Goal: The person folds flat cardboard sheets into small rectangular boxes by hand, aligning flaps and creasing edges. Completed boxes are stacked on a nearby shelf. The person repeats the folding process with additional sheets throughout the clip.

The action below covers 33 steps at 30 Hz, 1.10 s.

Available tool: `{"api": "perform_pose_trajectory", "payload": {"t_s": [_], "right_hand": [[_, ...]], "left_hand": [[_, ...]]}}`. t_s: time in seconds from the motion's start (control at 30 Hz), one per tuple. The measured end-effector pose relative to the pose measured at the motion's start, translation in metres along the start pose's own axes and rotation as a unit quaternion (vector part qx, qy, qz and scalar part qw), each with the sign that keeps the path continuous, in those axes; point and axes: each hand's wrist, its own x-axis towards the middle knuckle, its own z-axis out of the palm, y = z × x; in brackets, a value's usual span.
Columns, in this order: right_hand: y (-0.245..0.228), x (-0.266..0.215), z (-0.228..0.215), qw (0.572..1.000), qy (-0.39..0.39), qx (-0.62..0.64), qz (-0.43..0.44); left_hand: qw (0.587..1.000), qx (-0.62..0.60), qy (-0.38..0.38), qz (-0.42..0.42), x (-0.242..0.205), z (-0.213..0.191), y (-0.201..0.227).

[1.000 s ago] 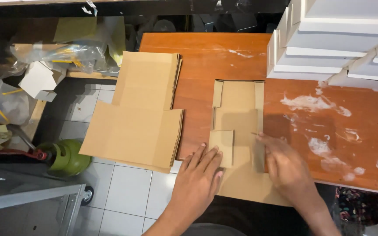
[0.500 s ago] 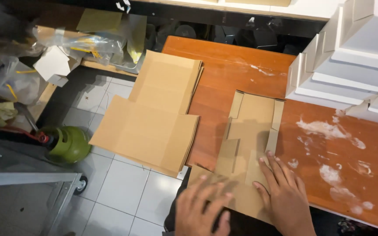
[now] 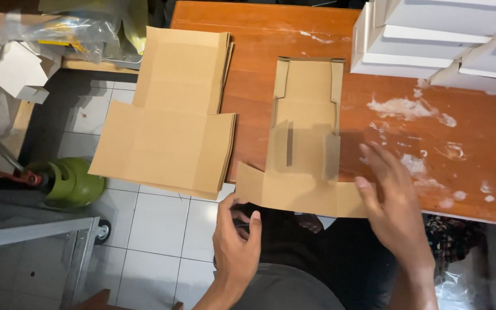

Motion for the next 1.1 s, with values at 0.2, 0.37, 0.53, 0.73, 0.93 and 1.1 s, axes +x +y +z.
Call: {"api": "perform_pose_trajectory", "payload": {"t_s": [0.2,0.37,0.53,0.73,0.93,1.1], "right_hand": [[0.032,-0.05,0.054,0.942,0.235,0.19,0.147],[0.026,-0.058,0.084,0.931,0.326,0.141,0.082],[0.024,-0.042,0.082,0.941,0.312,0.081,-0.1],[0.03,-0.035,0.078,0.956,0.233,-0.01,-0.175],[0.038,-0.031,0.072,0.964,0.195,-0.05,-0.173],[0.034,-0.027,0.059,0.974,0.134,-0.086,-0.16]], "left_hand": [[0.952,0.036,0.098,0.287,0.005,0.015,-0.002],[0.888,0.116,0.078,0.439,0.016,0.032,-0.012],[0.864,0.106,0.036,0.491,0.035,0.029,-0.009],[0.774,0.238,-0.013,0.587,0.051,0.018,-0.002],[0.756,0.282,-0.051,0.589,0.056,0.02,0.0],[0.751,0.265,-0.062,0.601,0.06,0.021,0.002]]}}
